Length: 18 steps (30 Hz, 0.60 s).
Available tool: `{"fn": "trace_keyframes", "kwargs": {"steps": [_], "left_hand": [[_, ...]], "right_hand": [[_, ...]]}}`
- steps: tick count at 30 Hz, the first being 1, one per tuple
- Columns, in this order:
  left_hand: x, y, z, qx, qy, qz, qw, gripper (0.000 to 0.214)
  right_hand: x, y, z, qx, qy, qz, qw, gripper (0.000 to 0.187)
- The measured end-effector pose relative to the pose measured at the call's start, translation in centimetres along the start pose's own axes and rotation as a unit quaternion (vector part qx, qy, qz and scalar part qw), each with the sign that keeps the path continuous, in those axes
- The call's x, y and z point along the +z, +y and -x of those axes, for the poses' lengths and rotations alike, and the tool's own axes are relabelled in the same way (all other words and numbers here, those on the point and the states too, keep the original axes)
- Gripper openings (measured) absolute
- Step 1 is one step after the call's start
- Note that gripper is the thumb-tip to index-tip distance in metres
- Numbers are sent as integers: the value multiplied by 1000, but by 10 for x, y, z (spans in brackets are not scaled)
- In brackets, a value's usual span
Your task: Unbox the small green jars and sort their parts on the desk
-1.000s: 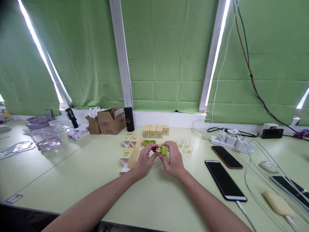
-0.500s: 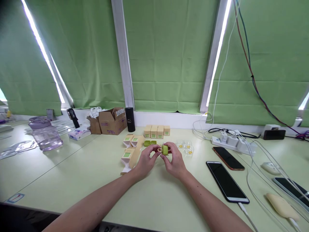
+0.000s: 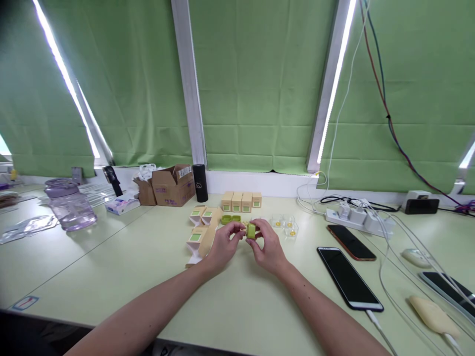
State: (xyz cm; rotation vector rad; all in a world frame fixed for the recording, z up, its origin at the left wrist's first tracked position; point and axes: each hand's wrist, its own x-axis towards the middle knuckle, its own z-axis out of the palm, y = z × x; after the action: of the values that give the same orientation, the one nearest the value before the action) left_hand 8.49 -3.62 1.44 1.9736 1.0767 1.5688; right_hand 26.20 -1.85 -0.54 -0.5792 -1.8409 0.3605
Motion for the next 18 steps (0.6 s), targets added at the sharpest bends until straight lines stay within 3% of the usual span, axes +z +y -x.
{"fn": "trace_keyframes", "kwargs": {"steps": [18], "left_hand": [[-1,-5,2,-27,-25,1,999,8]], "right_hand": [[-1,3,3,-14,-25,22,999,39]]}}
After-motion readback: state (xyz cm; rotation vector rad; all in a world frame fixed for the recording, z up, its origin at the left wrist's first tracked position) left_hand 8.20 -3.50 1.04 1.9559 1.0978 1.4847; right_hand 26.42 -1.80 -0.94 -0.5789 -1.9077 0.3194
